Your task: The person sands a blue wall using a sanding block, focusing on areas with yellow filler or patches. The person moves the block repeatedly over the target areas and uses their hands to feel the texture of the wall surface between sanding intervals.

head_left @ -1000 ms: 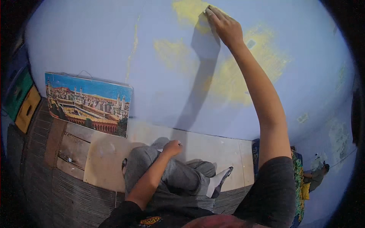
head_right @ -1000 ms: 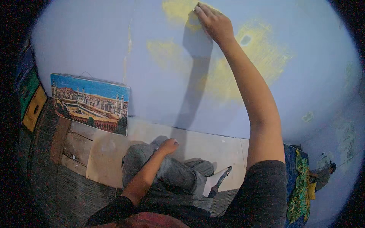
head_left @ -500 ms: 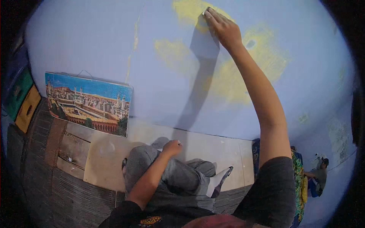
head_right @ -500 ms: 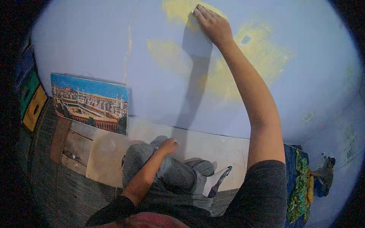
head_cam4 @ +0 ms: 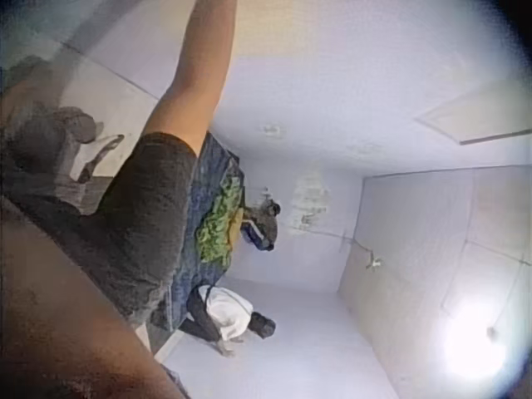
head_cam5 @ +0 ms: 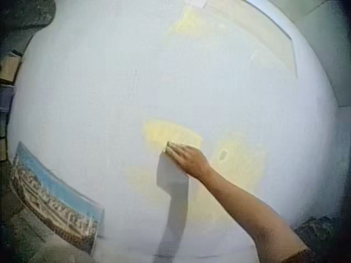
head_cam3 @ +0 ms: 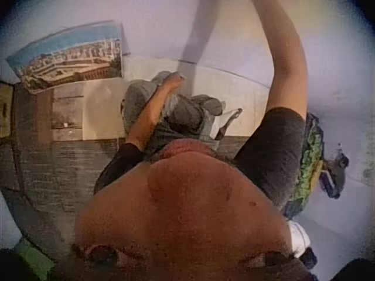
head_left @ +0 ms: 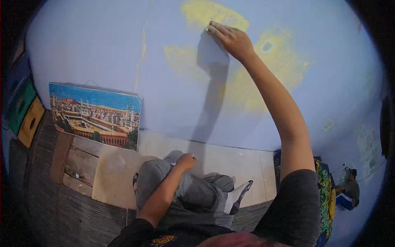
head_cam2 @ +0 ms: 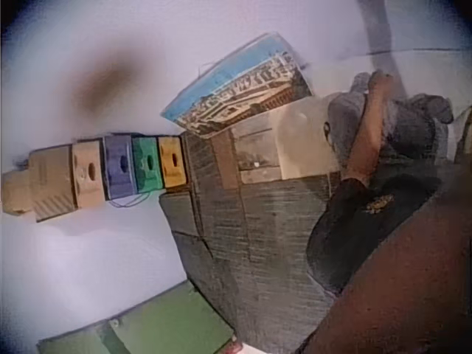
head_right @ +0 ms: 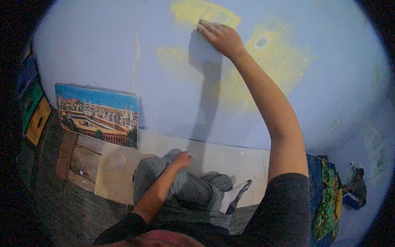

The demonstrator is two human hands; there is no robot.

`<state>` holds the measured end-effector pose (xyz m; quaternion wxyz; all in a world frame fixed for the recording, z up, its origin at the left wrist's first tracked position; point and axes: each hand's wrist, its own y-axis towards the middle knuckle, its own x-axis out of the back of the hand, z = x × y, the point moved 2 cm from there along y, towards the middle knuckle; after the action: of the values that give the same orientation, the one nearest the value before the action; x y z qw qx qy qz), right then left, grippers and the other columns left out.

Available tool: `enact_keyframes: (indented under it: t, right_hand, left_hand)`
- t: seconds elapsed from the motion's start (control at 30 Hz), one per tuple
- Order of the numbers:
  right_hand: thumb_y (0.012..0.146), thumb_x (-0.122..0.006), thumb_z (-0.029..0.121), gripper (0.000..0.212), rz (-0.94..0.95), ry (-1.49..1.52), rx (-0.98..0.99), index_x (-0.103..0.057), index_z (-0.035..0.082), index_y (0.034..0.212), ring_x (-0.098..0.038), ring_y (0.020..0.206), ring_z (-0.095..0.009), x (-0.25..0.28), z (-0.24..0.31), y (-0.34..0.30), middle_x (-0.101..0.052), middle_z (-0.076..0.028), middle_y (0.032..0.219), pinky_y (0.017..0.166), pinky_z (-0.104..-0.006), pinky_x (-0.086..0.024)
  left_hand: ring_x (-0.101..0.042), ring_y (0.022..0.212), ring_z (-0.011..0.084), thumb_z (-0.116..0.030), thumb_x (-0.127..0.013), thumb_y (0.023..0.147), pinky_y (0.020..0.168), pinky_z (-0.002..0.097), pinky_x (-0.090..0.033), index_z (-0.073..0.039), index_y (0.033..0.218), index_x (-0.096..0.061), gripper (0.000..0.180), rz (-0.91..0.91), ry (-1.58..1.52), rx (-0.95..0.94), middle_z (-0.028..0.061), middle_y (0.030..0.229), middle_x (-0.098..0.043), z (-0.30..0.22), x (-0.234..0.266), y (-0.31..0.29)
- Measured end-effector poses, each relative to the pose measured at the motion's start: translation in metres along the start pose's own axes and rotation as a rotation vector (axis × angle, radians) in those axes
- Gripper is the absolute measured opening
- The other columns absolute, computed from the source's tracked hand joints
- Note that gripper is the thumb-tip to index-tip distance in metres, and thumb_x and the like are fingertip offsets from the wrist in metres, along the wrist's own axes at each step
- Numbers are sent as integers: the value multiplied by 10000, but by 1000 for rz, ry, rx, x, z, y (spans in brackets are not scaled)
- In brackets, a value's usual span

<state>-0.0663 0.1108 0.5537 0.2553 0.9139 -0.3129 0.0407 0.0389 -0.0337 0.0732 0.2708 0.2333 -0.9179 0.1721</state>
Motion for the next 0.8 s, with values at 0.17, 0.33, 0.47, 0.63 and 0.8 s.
enact_keyframes:
  t: [0.17,0.33,0.47,0.63,0.8]
  right_hand:
    - [854,-538,0,440,-32,326,-328,-567,196,1246,-682,941,-232,16,57,-48,-656,-21,1208,710,-342,-564]
    - [832,-557,20,334,224,675,-820,-639,140,1133,-665,888,-326,37,208,-190,-671,-109,1096,725,-405,-532]
    - [896,-541,200,237,807,831,-1202,-631,63,1067,-643,863,-408,43,359,-316,-674,-202,906,738,-492,-513]
    - [784,-606,130,196,797,1187,-1662,-668,39,946,-666,855,-380,58,439,-368,-687,-222,862,754,-420,-518]
    - [768,-641,125,156,699,1152,-1760,-686,38,890,-666,761,-290,57,451,-433,-691,-167,797,695,-366,-511]
  left_hand:
    - [-621,1013,396,-318,-496,876,882,484,-484,-25,988,-664,356,8,0,-36,215,1064,-662,2,6,-5]
    - [-620,1021,393,-381,-505,903,884,501,-477,-26,1016,-654,402,12,4,-100,208,1062,-665,3,-17,10]
    - [-631,1015,386,-386,-510,913,890,512,-477,-40,1061,-672,410,101,71,-18,186,1060,-676,32,-37,27]
    - [-635,1000,381,-413,-514,921,875,493,-490,-25,1061,-670,441,63,183,-89,185,1066,-675,60,-37,25]
    - [-645,903,383,-376,-490,929,795,512,-490,3,932,-672,421,236,165,-4,207,939,-678,28,-42,25]
